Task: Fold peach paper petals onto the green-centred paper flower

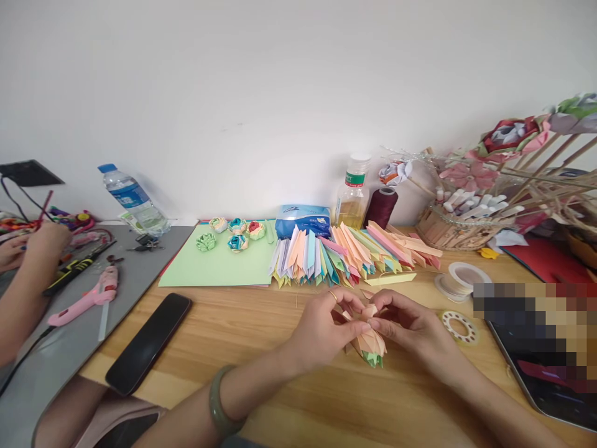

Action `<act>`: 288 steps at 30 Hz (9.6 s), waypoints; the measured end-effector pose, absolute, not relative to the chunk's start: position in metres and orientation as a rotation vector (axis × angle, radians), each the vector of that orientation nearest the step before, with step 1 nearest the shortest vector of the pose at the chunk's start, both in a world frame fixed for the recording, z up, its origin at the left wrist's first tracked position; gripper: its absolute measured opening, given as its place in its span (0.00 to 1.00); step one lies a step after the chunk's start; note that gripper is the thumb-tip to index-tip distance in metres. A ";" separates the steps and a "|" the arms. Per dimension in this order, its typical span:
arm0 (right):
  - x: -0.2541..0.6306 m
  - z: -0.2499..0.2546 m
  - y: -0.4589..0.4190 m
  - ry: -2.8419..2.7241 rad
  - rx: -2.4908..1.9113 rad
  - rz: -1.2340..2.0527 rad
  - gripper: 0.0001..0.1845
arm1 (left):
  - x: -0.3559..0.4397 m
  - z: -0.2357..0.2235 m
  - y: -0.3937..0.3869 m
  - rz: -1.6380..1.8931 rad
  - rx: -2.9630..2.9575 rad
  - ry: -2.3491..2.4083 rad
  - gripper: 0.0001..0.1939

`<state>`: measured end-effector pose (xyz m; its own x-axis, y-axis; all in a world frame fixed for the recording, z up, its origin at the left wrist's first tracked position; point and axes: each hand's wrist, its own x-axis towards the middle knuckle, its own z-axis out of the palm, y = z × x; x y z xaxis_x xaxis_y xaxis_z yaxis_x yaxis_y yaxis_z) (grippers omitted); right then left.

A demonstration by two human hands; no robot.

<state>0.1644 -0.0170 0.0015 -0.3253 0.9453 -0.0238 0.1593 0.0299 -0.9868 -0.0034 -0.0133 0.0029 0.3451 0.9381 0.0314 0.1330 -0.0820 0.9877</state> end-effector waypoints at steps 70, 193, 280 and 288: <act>0.167 -0.011 -0.023 -2.250 -1.144 0.313 0.08 | -0.004 -0.007 0.000 0.711 1.414 1.054 0.05; 0.169 0.012 -0.024 -1.996 -1.068 1.031 0.05 | -0.011 0.003 0.002 0.753 1.305 0.775 0.13; 0.157 -0.015 -0.015 -1.773 -1.264 1.381 0.12 | -0.009 -0.007 0.008 0.573 1.275 0.915 0.08; 0.164 -0.008 -0.018 -2.060 -1.294 0.995 0.10 | -0.009 -0.008 0.003 0.620 1.555 1.015 0.05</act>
<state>0.1635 -0.0177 -0.0080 -0.4172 0.9081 0.0363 0.5362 0.2782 -0.7969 -0.0088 0.0033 -0.0076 0.4915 0.8605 -0.1337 0.2741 -0.0071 0.9617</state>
